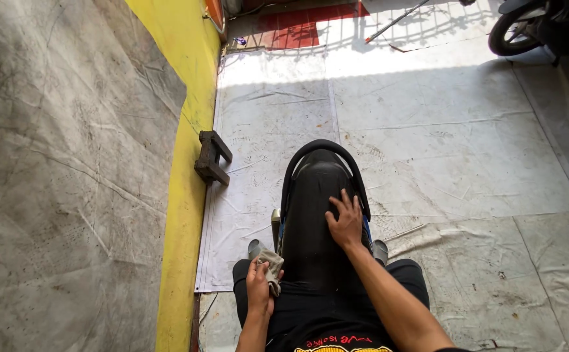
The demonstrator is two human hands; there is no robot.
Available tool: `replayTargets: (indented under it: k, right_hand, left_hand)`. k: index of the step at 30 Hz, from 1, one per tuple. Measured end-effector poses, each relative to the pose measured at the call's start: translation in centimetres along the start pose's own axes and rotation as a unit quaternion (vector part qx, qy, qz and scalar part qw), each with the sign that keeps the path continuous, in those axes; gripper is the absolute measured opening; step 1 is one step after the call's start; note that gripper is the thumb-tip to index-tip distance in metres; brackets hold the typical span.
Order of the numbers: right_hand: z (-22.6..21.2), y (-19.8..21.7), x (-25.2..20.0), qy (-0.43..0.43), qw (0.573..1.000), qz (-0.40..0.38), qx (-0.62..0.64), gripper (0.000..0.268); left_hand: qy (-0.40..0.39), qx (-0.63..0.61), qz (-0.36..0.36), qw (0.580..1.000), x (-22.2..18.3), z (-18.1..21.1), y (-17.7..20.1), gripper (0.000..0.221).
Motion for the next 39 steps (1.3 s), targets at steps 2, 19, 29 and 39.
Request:
replayTargets:
  k: [2,19,29,39]
  right_hand:
    - [-0.2,0.4,-3.1,0.0,0.999,-0.015,0.039,0.036]
    - [-3.9,7.3,-4.9,-0.096,0.979,-0.084,0.158,0.08]
    - [-4.8,3.9,-7.3,0.135,0.979,-0.042,-0.144,0.06]
    - [-4.3,2.1,-1.2,0.125,0.986,-0.026,-0.105,0.047]
  left_hand:
    - [0.0,0.007,-0.032,0.999,0.6,0.0,-2.0,0.041]
    - [-0.193,0.114,-0.179,0.958,2.5,2.6,-14.4,0.038]
    - [-0.404,0.498,-0.018,0.767,7.7,1.3,-15.8,0.039]
    - [-0.378,0.537,0.009,0.754,7.5,1.2,-16.1,0.039]
Point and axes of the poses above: each hand's wrist, its own x-axis towards the middle knuckle, its own y-axis out of the back of the hand, z = x × y, the point moved 6 cm from there along x, towards the middle knuckle, and after that the axes turned 2 degrees about z, right-handed, at the moved point
